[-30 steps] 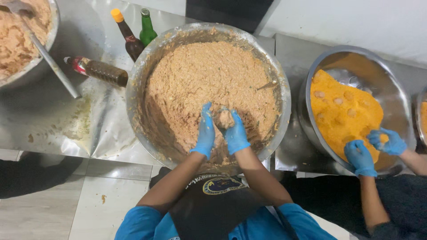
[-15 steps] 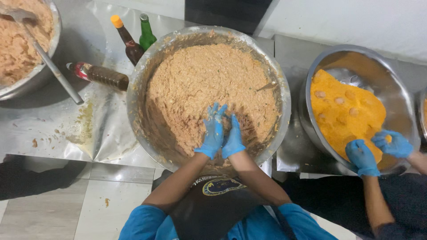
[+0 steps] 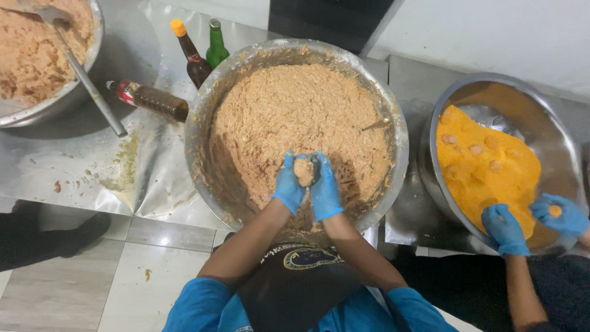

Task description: The person scoops a minced meat mixture from a large metal basin by hand, rolls and shapes it into balls between both gloved hands, and places the formed balls into a basin of orange batter, where a second worker coats them and moves them to a tray of finished balls.

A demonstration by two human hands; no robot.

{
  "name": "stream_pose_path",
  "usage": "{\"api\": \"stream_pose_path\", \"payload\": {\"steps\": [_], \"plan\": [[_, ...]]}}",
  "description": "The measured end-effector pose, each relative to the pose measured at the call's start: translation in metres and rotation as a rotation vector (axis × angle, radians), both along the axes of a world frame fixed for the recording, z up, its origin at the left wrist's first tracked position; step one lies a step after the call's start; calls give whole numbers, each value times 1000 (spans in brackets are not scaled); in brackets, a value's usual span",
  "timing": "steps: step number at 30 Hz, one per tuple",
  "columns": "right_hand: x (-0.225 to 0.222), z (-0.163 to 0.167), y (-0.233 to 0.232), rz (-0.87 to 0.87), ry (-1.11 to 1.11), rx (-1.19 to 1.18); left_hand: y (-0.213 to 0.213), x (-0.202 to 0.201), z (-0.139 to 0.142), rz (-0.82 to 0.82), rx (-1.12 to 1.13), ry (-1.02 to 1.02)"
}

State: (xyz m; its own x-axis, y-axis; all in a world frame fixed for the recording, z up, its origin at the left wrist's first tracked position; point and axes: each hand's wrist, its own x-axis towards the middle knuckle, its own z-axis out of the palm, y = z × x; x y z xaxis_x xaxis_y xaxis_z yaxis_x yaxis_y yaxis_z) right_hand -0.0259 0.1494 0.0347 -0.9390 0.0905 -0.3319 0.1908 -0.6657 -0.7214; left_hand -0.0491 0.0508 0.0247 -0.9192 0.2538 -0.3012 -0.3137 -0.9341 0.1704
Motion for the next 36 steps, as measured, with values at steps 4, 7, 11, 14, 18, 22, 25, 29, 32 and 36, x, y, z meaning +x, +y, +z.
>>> {"api": "stream_pose_path", "payload": {"steps": [4,7,11,14,18,22,25,29,32,36], "plan": [[1,12,-11,-28,-7,-403,17,14,23,22,-829,441],[0,18,-4,-23,89,-422,15,18,33,187,-951,505],[-5,18,13,-83,214,285,6,13,20,84,-425,129],[-9,16,25,-135,392,168,0,4,2,7,-13,-88],[-12,17,22,-121,238,200,6,2,-1,54,127,-15],[-11,15,6,-44,-117,-271,20,13,17,58,-466,215],[-7,12,2,-53,-76,-325,15,16,30,286,-1005,462],[-6,6,15,13,252,174,7,12,19,159,-521,182],[-8,10,25,32,475,101,1,4,0,71,59,21],[-12,16,17,-76,263,178,4,3,-3,164,112,41]]}}
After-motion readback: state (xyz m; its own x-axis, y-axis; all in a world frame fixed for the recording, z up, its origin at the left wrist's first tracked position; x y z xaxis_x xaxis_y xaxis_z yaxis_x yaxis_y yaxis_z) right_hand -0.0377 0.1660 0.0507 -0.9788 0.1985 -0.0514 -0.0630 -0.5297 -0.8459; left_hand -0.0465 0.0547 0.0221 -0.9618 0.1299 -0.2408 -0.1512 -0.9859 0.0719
